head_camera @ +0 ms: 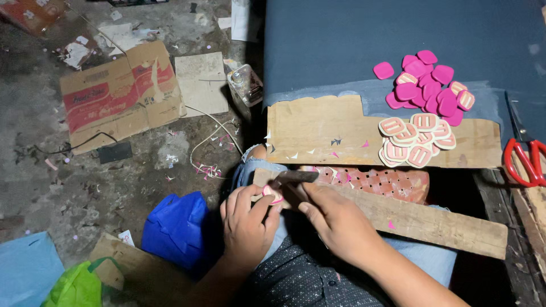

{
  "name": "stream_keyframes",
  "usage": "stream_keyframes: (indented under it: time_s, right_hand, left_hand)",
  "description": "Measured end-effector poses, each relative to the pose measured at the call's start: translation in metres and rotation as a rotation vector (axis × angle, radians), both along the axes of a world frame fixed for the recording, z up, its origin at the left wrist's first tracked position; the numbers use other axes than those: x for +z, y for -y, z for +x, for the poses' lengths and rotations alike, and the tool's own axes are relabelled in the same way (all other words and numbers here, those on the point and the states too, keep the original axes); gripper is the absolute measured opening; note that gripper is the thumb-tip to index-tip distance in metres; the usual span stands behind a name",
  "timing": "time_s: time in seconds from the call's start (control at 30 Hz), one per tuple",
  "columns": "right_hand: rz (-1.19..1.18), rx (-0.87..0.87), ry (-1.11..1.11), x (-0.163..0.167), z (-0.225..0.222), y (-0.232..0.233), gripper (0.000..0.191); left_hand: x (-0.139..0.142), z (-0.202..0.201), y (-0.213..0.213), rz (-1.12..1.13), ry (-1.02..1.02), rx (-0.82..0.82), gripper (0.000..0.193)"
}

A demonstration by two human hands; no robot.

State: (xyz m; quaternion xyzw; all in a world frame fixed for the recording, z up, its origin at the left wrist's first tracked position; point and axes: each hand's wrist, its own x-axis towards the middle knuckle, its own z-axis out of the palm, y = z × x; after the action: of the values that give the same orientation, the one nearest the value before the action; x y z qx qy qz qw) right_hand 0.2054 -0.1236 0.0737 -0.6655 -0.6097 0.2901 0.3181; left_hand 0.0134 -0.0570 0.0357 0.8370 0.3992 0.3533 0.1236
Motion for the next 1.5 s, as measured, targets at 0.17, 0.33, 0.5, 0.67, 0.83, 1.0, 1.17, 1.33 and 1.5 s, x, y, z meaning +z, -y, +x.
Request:
stream_keyframes:
  time_s: [0.17, 0.33, 0.5, 0.67, 0.83, 1.0, 1.17, 1.33, 1.5]
  right_hand:
    - [0.132, -0.102, -0.060, -0.005, 0.025, 0.028, 0.038]
    - [-0.201, -0.437, -0.395, -0.013, 0.042, 0.062, 0.047]
    - [-0.221, -0.501, -0.438, -0.023, 0.049, 0.082, 0.049]
    - [-0.239, -0.502, -0.382, -0.029, 0.044, 0.087, 0.051]
    - [-0.202, -0.505, -0.318, -0.028, 0.044, 0.090, 0.040]
    - [-0.071, -0.541, -0.257, -0.026, 0.045, 0.101, 0.032]
    - [0.092, -0.423, 0.092, -0.037, 0.042, 0.101, 0.022]
    - [0.003, -0.508, -0.133, -0.035, 0.045, 0.107, 0.030]
    - [-0.044, -0.478, -0.052, -0.025, 0.044, 0.098, 0.021]
  left_hand:
    - [0.000, 0.017, -0.002, 0.034, -0.005, 0.042, 0.026]
    - [-0.009, 0.030, -0.005, 0.019, 0.081, -0.132, 0.028]
    - [-0.012, 0.053, 0.002, -0.028, 0.145, -0.431, 0.026]
    - [-0.004, 0.065, -0.001, -0.004, 0.115, -0.436, 0.018]
    - [0.000, 0.060, 0.003, 0.005, 0.080, -0.502, 0.018]
    - [-0.006, 0.070, 0.007, 0.034, 0.066, -0.527, 0.022]
    - [-0.008, 0.071, 0.009, 0.022, 0.060, -0.510, 0.018]
    - [-0.011, 0.072, 0.010, 0.056, 0.069, -0.491, 0.015]
    - [-0.012, 0.070, 0.010, 0.064, 0.040, -0.503, 0.018]
